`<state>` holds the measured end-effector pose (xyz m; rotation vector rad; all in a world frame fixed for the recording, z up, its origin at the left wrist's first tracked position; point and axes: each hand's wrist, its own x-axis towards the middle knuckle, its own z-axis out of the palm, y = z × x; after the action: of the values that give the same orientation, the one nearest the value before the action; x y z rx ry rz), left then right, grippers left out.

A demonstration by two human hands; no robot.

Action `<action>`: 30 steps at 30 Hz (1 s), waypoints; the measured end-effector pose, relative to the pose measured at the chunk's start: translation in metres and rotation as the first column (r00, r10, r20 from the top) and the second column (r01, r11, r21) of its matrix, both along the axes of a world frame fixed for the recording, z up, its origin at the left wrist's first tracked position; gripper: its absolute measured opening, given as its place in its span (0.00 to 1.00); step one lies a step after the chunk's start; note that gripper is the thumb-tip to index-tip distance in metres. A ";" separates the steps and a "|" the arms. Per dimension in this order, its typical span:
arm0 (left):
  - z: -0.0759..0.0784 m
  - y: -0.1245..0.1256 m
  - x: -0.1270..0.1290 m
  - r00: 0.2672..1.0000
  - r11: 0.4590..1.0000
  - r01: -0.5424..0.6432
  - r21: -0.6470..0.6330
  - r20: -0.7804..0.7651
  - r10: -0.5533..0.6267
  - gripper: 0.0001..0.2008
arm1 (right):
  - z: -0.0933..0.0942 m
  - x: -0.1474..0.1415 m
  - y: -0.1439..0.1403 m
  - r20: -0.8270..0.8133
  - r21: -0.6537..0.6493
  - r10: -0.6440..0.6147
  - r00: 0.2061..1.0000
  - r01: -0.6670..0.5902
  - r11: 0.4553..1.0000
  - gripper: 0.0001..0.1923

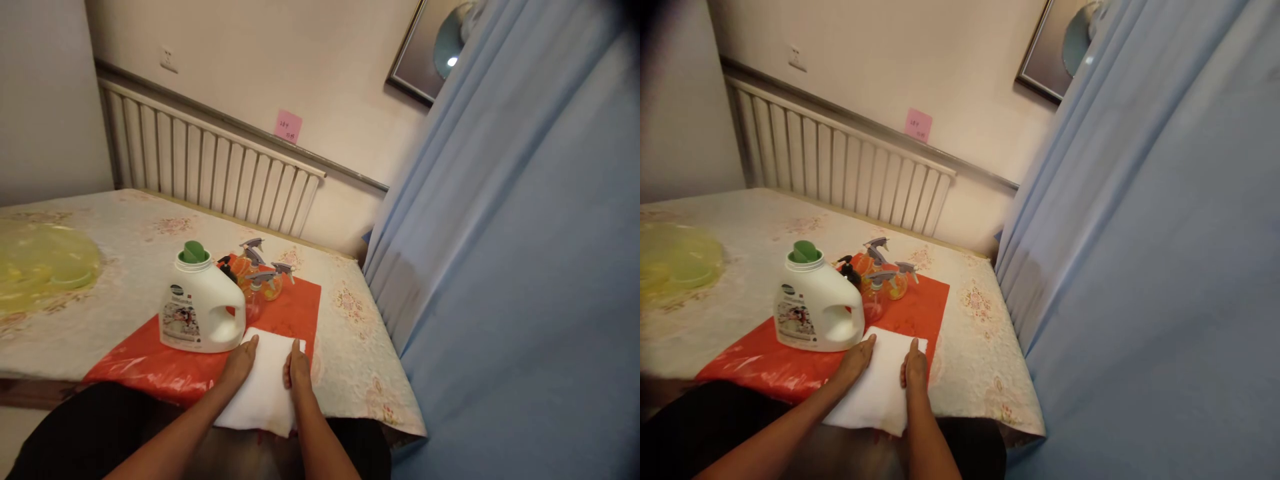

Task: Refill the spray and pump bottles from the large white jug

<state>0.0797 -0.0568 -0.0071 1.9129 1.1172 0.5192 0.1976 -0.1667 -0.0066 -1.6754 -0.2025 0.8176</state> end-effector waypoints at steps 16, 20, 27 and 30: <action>-0.016 -0.017 -0.026 0.933 0.969 0.144 -0.199 0.355 -0.066 0.26 | -0.009 -0.022 -0.024 0.274 0.154 0.035 0.961 -0.080 0.985 0.27; -0.016 -0.021 -0.030 0.925 0.966 0.156 -0.205 0.374 -0.070 0.25 | -0.011 -0.024 -0.025 0.325 0.159 0.036 0.945 -0.092 0.983 0.26; -0.020 -0.020 -0.031 0.917 0.958 0.186 -0.218 0.390 -0.089 0.24 | -0.015 -0.025 -0.026 0.380 0.159 0.039 0.924 -0.107 0.981 0.24; -0.023 -0.017 -0.031 0.912 0.954 0.208 -0.216 0.397 -0.109 0.23 | -0.016 -0.026 -0.026 0.388 0.155 0.040 0.921 -0.108 0.982 0.23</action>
<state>0.0488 -0.0743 -0.0301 1.5766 0.7275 0.5948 0.1712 -0.1924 -0.0224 -1.6552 -0.5967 0.5017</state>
